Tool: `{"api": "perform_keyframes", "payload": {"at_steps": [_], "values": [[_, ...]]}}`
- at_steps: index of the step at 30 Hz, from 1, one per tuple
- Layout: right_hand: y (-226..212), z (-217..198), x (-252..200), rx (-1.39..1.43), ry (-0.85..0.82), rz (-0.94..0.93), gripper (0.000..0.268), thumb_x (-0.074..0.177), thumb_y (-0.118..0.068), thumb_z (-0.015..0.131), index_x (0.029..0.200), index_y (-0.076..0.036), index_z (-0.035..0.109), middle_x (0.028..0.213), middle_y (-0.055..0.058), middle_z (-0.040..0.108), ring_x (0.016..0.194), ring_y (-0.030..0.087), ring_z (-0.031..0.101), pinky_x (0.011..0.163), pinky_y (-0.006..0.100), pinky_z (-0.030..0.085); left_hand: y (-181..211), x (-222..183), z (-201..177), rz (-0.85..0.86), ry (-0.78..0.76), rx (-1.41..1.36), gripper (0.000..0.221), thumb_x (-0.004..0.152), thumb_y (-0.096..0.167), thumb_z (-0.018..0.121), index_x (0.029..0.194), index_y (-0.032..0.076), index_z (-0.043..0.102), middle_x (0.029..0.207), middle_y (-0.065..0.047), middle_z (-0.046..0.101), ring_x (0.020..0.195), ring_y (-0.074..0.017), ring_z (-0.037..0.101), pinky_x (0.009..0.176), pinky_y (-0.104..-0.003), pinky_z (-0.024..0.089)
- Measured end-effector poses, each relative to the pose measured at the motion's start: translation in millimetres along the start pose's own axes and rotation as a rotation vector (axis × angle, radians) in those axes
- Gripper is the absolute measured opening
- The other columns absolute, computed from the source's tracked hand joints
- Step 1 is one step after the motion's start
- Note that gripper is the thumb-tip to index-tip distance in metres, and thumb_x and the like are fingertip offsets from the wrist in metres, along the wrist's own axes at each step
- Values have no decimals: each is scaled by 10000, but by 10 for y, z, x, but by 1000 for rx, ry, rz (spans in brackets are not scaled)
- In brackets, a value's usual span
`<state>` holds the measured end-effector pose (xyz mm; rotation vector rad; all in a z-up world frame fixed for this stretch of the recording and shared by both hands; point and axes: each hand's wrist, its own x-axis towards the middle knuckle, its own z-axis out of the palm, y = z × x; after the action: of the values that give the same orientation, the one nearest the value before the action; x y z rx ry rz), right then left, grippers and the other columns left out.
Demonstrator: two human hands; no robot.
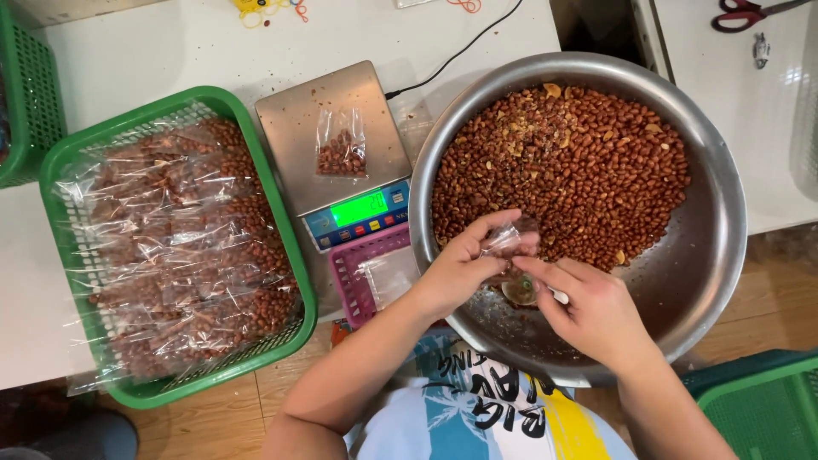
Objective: Portioning and bagging roasted nuts using a spoon and a digital scale for weight accuracy.
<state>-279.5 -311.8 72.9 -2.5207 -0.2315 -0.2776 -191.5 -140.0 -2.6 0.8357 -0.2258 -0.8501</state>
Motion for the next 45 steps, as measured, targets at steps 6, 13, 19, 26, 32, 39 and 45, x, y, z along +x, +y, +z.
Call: {"api": "perform_keyframes", "payload": {"at_steps": [6, 13, 19, 26, 32, 39, 45], "values": [[-20, -16, -2, -36, -22, 30, 224, 933, -70, 623, 1094, -138, 763, 624, 61, 608, 526, 281, 637, 494, 389, 552, -131, 20, -24, -8, -12, 33, 603, 956, -91, 464, 1546, 23, 430, 1384, -300, 586, 1273, -292, 587, 1035, -400, 545], [55, 4, -62, -72, -18, 29, 249, 941, -116, 625, 1127, -205, 763, 609, 21, 568, 526, 248, 633, 506, 358, 553, 30, -23, 96, 36, 11, 79, 471, 967, -57, 503, 1431, -12, 565, 1330, -273, 644, 1239, -266, 620, 1002, -376, 545], [39, 18, -73, -81, -7, 52, 268, 937, -120, 626, 1152, -203, 763, 612, 27, 553, 527, 244, 620, 487, 377, 543, 0, 4, 87, 55, 79, 107, 396, 957, -37, 537, 1329, 0, 667, 1241, -234, 704, 1194, -250, 659, 971, -366, 558], [132, -13, -102, -117, -71, 104, 400, 930, -121, 618, 1302, -232, 717, 646, 44, 652, 533, 226, 660, 532, 334, 579, -18, -77, 113, -65, 183, 264, 274, 1021, 208, 632, 1194, 25, 739, 1102, -158, 759, 1130, -225, 690, 1028, -398, 515], [20, -141, -29, -79, -153, 118, 488, 906, -100, 604, 1364, -250, 678, 711, 79, 730, 573, 272, 715, 564, 381, 606, 111, -58, 159, -296, 172, 316, 467, 1057, 420, 542, 1287, 43, 692, 1270, -184, 669, 1288, -325, 589, 1114, -476, 407], [53, -161, -13, -55, -170, 234, 574, 874, -103, 646, 1420, -282, 653, 859, 96, 804, 671, 302, 770, 647, 406, 627, 236, -89, 149, -153, 29, 618, 247, 1023, 246, 611, 1180, 56, 631, 1069, -126, 677, 998, -278, 677, 863, -424, 582], [284, -197, -154, -76, -171, 402, 572, 953, -254, 633, 1517, -286, 543, 754, -4, 609, 364, 167, 353, 528, 324, 426, 1224, -98, -546, 22, 542, 632, 158, 1012, 226, 576, 1054, 147, 706, 974, -13, 750, 850, -149, 724, 770, -270, 654]]}}
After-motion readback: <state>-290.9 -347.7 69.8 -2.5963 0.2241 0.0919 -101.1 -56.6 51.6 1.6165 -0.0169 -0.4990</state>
